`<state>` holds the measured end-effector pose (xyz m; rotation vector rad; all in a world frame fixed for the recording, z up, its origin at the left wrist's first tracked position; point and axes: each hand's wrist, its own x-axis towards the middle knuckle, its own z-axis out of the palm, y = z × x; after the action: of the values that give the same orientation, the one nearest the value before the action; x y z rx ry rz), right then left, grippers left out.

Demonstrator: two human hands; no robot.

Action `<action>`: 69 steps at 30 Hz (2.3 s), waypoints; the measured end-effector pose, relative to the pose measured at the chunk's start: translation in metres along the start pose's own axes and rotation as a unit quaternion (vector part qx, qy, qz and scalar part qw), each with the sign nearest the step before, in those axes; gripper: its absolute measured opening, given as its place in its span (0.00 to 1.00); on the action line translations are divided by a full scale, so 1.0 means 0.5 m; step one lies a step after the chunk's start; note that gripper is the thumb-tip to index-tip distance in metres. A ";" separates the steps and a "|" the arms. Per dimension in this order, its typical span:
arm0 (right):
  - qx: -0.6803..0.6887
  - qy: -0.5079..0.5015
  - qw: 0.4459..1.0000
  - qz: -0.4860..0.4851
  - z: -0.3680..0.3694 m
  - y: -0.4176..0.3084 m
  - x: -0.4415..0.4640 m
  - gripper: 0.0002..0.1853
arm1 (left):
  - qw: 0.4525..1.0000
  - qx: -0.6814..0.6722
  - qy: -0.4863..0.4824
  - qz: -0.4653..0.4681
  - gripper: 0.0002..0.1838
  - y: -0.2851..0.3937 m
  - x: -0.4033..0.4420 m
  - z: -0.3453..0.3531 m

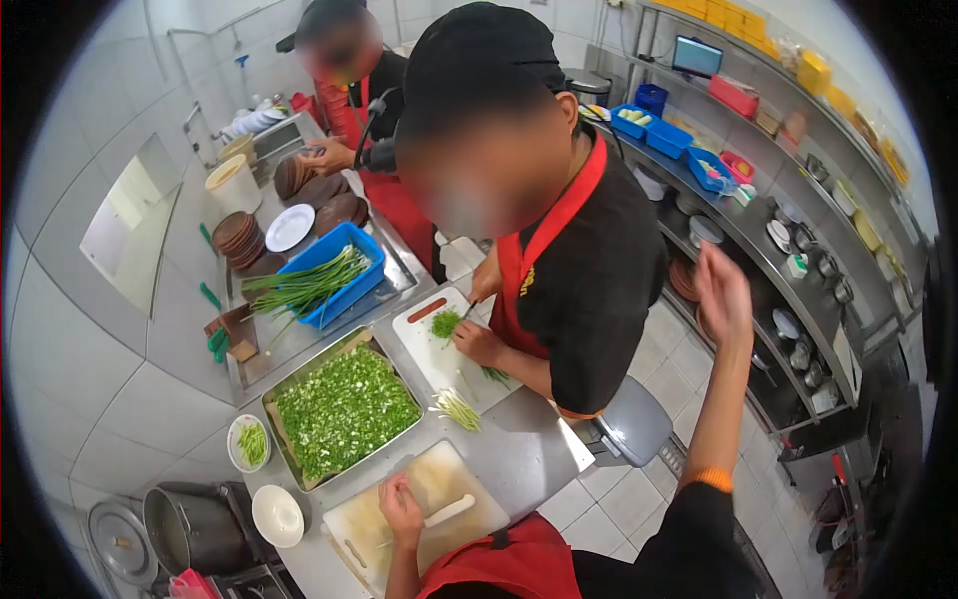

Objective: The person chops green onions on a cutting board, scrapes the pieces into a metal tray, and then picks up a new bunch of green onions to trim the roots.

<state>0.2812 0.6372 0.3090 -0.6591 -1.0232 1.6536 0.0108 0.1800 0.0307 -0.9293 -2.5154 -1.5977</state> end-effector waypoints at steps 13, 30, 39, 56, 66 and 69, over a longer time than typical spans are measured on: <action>-0.432 -0.234 0.863 0.114 0.475 -0.154 0.346 0.15 | 0.999 -0.029 0.035 -0.030 0.09 -0.038 -0.029 0.014; -0.414 -0.098 0.904 -0.043 0.392 -0.171 0.373 0.17 | 0.999 -0.030 0.008 -0.028 0.13 -0.054 -0.015 -0.003; -0.277 0.076 0.943 -0.169 0.111 -0.213 0.186 0.36 | 0.998 -0.022 0.041 -0.044 0.14 -0.044 -0.018 -0.016; -0.583 0.258 0.766 0.084 -0.278 0.690 -0.397 0.24 | 0.955 0.196 0.194 -0.104 0.14 -0.123 -0.013 -0.135; -0.471 -0.227 0.776 -0.353 0.476 0.701 -0.021 0.11 | 0.935 0.266 0.194 -0.132 0.09 -0.122 0.007 -0.115; -0.419 -0.332 0.789 -0.303 0.648 0.819 0.110 0.16 | 0.930 0.269 0.182 -0.172 0.11 -0.117 0.013 -0.115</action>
<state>-0.1983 0.5501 0.1127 -0.1948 -2.2669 0.7710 -0.0398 0.1177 0.0124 -0.1219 -2.6927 -0.9051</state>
